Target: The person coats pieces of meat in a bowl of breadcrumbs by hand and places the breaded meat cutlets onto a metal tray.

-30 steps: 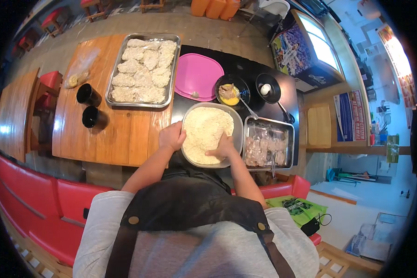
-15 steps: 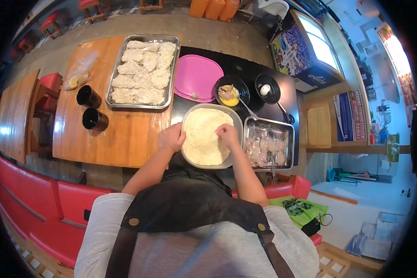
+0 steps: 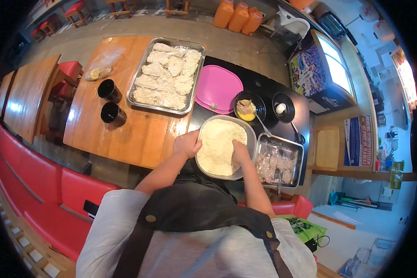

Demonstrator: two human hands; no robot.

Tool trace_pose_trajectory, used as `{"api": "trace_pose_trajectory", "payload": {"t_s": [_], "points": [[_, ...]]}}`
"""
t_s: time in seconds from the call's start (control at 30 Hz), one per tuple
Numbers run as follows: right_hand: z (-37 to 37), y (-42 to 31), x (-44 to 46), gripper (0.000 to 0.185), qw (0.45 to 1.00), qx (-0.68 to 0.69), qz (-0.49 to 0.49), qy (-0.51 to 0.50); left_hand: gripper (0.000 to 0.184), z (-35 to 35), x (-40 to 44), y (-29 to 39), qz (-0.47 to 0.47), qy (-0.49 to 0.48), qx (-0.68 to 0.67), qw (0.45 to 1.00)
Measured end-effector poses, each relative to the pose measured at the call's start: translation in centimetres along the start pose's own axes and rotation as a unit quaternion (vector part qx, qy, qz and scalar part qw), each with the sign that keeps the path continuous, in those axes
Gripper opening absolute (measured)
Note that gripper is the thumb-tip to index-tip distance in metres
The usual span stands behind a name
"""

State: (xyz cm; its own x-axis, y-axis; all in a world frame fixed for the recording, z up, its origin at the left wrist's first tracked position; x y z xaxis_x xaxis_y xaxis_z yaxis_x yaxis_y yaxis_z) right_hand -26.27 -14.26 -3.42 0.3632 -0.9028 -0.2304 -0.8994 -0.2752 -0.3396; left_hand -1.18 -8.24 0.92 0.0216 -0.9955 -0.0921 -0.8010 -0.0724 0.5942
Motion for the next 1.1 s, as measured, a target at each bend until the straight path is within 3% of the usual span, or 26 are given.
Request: {"api": "trace_pose_trajectory", "payload": {"t_s": [0.03,0.13,0.2,0.3,0.33,0.4,0.43,0.57,0.6,0.67,0.73,0.83,0.9,0.93,0.97,1.0,1.03,1.07,1.1], "points": [[0.0,0.2,0.2,0.052,0.997,0.021,0.02,-0.072,0.027,-0.2,-0.1,0.1,-0.002,0.003,0.002,1.0],[-3.2,-1.4,-1.2,0.048,0.996,0.069,-0.008,-0.05,0.027,-0.5,0.0,0.2,-0.01,-0.001,0.005,1.0],[-5.0,-2.7,-1.0,0.044,0.994,0.085,0.023,-0.067,0.027,-0.1,-0.1,0.0,0.0,0.009,-0.003,1.0],[-6.0,-3.0,-1.0,0.041,0.992,0.068,0.007,0.105,0.027,0.6,0.0,-0.4,0.009,0.021,0.001,1.0],[-6.2,-3.6,-0.9,0.041,0.992,0.068,0.012,0.104,0.027,0.5,0.0,-0.4,0.012,0.017,0.0,1.0],[-6.3,-4.6,-1.1,0.033,0.98,0.193,-0.027,0.033,0.027,0.5,0.0,-0.3,0.011,0.023,0.01,1.0],[-5.2,-4.1,-1.1,0.026,0.948,0.315,0.021,-0.026,0.027,0.8,0.1,-0.4,0.013,0.028,0.02,0.999],[-3.4,-2.3,-0.6,0.013,0.936,0.336,0.071,0.083,0.025,1.2,0.1,-0.6,0.028,0.06,-0.03,0.997],[-2.8,-2.5,-0.3,0.013,0.935,0.336,0.074,0.084,0.025,1.3,0.1,-0.6,0.029,0.057,-0.03,0.997],[-1.2,-3.8,0.4,0.008,0.868,0.489,0.089,-0.009,0.025,1.3,0.1,-0.6,0.033,0.069,-0.028,0.997],[-1.2,-4.3,0.8,0.008,0.872,0.479,0.104,-0.002,0.025,0.9,0.0,-0.4,0.023,0.059,-0.02,0.998],[-2.1,-3.5,0.9,0.012,0.879,0.464,0.101,-0.037,0.025,1.0,-0.1,-0.3,0.024,0.054,-0.01,0.998],[-3.0,-2.2,-0.1,0.035,0.93,0.332,0.16,0.0,0.024,0.9,0.4,-0.3,0.029,0.066,-0.009,0.997],[-2.3,-2.0,-1.0,0.035,0.93,0.331,0.159,-0.002,0.025,0.9,0.4,-0.4,0.024,0.054,-0.003,0.998],[-1.5,-2.0,-2.3,0.053,0.982,0.153,0.083,0.067,0.026,1.1,0.1,-0.6,0.019,0.039,0.004,0.999],[-1.1,-2.7,-3.8,0.071,0.991,-0.03,0.004,0.13,0.026,1.0,-0.1,-0.5,0.017,0.034,0.002,0.999],[-0.6,-3.5,-5.0,0.095,0.997,-0.03,0.06,0.045,0.026,0.7,-0.1,-0.3,0.011,0.027,-0.002,1.0],[-0.6,-3.3,-4.9,0.095,0.997,-0.031,0.061,0.045,0.026,0.4,0.0,0.0,0.006,0.024,-0.006,1.0],[-0.5,-3.0,-4.3,0.09,0.992,0.063,0.109,-0.019,0.026,0.4,0.1,0.1,0.007,0.025,-0.007,1.0]]}}
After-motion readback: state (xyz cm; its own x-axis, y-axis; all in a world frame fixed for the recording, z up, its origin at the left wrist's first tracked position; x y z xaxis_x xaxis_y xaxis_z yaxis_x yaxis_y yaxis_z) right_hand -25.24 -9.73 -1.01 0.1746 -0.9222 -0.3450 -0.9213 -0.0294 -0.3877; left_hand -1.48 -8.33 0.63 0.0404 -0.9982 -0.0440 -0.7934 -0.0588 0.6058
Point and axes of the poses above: each hand's wrist, its own x-axis towards the middle knuckle, its own z-axis out of the palm, y = z × x, the point moved 1 cm from there along x, towards the middle knuckle, and after that the axes turned 2 degrees about x, right-handed, at the moved point
